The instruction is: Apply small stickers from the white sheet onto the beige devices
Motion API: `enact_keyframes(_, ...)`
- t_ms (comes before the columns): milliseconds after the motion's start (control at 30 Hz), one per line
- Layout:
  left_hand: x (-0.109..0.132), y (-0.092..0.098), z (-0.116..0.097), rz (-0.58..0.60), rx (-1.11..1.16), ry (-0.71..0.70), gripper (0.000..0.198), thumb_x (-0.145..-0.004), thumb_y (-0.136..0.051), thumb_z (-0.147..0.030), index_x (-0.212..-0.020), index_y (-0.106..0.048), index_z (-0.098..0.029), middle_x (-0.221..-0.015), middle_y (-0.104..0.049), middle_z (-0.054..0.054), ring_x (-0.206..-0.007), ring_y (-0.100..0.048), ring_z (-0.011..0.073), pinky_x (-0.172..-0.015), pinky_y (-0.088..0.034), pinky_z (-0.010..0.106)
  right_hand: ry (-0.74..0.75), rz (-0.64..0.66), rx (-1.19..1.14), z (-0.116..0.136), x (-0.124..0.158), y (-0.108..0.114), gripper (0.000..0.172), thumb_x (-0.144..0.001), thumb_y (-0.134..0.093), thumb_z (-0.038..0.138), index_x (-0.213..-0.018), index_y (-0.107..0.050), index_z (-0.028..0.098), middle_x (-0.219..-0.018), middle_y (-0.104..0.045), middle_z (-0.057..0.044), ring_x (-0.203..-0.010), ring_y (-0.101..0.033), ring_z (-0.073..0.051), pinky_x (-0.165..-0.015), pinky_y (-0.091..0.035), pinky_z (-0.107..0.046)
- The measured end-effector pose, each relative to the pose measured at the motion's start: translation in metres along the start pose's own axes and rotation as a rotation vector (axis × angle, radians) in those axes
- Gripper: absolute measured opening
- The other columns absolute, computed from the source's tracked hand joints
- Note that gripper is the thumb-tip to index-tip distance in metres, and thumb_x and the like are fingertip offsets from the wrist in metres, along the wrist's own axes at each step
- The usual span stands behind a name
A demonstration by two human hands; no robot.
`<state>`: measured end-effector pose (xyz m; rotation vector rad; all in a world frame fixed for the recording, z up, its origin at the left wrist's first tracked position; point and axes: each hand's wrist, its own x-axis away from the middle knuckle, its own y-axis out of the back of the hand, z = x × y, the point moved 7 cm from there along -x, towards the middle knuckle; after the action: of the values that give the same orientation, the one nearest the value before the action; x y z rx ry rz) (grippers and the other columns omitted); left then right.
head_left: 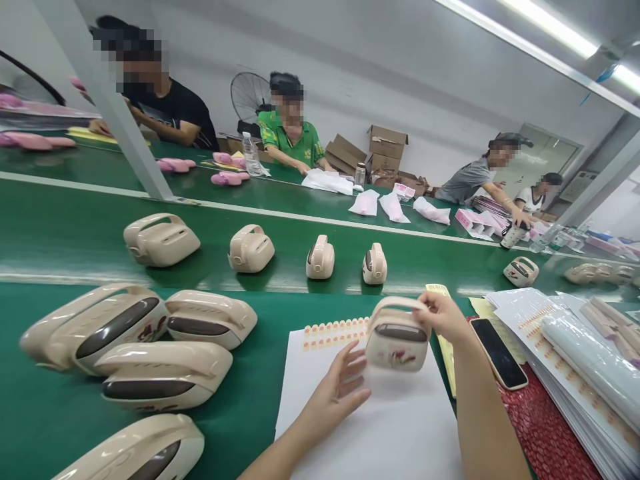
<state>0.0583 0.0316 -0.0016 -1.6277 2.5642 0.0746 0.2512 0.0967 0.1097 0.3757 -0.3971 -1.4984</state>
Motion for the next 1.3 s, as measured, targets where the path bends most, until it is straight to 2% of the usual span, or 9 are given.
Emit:
enact_keyframes(100, -0.004, -0.011, 0.015, 0.061, -0.161, 0.056, 0.05, -0.073, -0.059, -0.028, -0.121, -0.045, -0.026, -0.115, -0.061, 0.008, -0.108, -0.056, 0.0237, -0.092, -0.045, 0.042, -0.079, -0.439, 0.186, 0.0, -0.024, 0.049, 0.016, -0.064, -0.055, 0.035, -0.063, -0.047, 0.02, -0.059, -0.052, 0.003, -0.053, -0.048, -0.012, -0.048, -0.035, -0.022)
enact_keyframes(167, -0.006, -0.015, 0.017, 0.09, -0.27, 0.033, 0.039, -0.07, -0.059, -0.022, -0.109, -0.055, -0.026, -0.11, -0.065, 0.006, -0.102, -0.06, 0.0226, -0.091, -0.046, 0.039, -0.141, -0.597, 0.255, -0.005, -0.048, 0.065, 0.011, -0.066, -0.053, 0.031, -0.067, -0.048, 0.02, -0.063, -0.056, 0.001, -0.058, -0.052, -0.014, -0.052, -0.037, -0.023)
enact_keyframes(433, -0.006, -0.013, 0.013, 0.079, -0.348, -0.023, 0.031, -0.069, -0.057, -0.02, -0.099, -0.061, -0.026, -0.104, -0.069, 0.003, -0.097, -0.063, 0.0214, -0.087, -0.05, 0.034, -0.304, -0.652, 0.296, -0.05, -0.125, 0.073, 0.011, -0.079, -0.05, 0.023, -0.084, -0.053, 0.014, -0.065, -0.059, 0.0, -0.057, -0.057, -0.013, -0.06, -0.042, -0.026)
enact_keyframes(600, -0.006, -0.014, 0.015, 0.067, -0.344, -0.015, 0.031, -0.068, -0.057, -0.019, -0.098, -0.062, -0.028, -0.102, -0.069, 0.002, -0.096, -0.063, 0.021, -0.085, -0.051, 0.034, -0.241, -0.734, 0.352, -0.041, -0.128, 0.064, 0.026, -0.079, -0.048, 0.022, -0.102, -0.049, 0.01, -0.106, -0.051, -0.021, -0.1, -0.052, -0.027, -0.077, -0.039, -0.036)
enact_keyframes(700, -0.007, -0.014, 0.016, 0.075, -0.339, -0.009, 0.03, -0.069, -0.057, -0.02, -0.097, -0.063, -0.028, -0.104, -0.069, 0.003, -0.1, -0.062, 0.0222, -0.086, -0.051, 0.036, -0.099, -0.673, 0.36, -0.022, -0.131, 0.029, 0.028, -0.081, -0.046, 0.026, -0.106, -0.046, 0.014, -0.116, -0.045, -0.018, -0.115, -0.041, -0.027, -0.086, -0.035, -0.036)
enact_keyframes(833, -0.004, -0.011, 0.017, 0.113, -0.324, -0.001, 0.029, -0.069, -0.058, -0.022, -0.097, -0.063, -0.028, -0.11, -0.066, 0.005, -0.105, -0.059, 0.0237, -0.088, -0.05, 0.037, -0.032, -0.481, 0.286, -0.01, -0.142, -0.029, 0.019, -0.07, -0.058, 0.024, -0.085, -0.05, 0.018, -0.098, -0.052, -0.007, -0.09, -0.053, -0.02, -0.076, -0.039, -0.029)
enact_keyframes(967, -0.002, -0.005, 0.02, 0.178, -0.24, 0.031, 0.031, -0.073, -0.059, -0.029, -0.104, -0.06, -0.027, -0.116, -0.063, 0.007, -0.107, -0.057, 0.0244, -0.093, -0.046, 0.04, -0.078, -0.436, 0.148, -0.006, -0.137, -0.045, 0.017, -0.064, -0.057, 0.015, -0.064, -0.041, 0.02, -0.075, -0.049, -0.001, -0.073, -0.05, -0.017, -0.066, -0.038, -0.027)
enact_keyframes(1167, -0.008, 0.005, 0.025, 0.165, 0.077, 0.023, 0.059, -0.073, -0.059, -0.051, -0.126, -0.04, -0.032, -0.134, -0.046, 0.012, -0.122, -0.043, 0.0307, -0.094, -0.041, 0.049, -0.108, -0.382, -0.152, 0.006, -0.077, -0.035, 0.02, -0.071, -0.046, 0.018, -0.059, -0.03, 0.021, -0.056, -0.033, 0.006, -0.051, -0.036, -0.009, -0.048, -0.032, -0.02)
enact_keyframes(1300, -0.005, 0.016, 0.02, 0.011, 0.341, -0.009, 0.08, -0.062, -0.06, -0.066, -0.132, -0.03, -0.04, -0.137, -0.044, 0.007, -0.125, -0.037, 0.0339, -0.096, -0.038, 0.052, -0.263, -0.221, -0.358, -0.003, -0.014, -0.063, 0.021, -0.071, -0.039, 0.019, -0.054, -0.027, 0.022, -0.045, -0.025, 0.008, -0.036, -0.021, -0.006, -0.034, -0.023, -0.019)
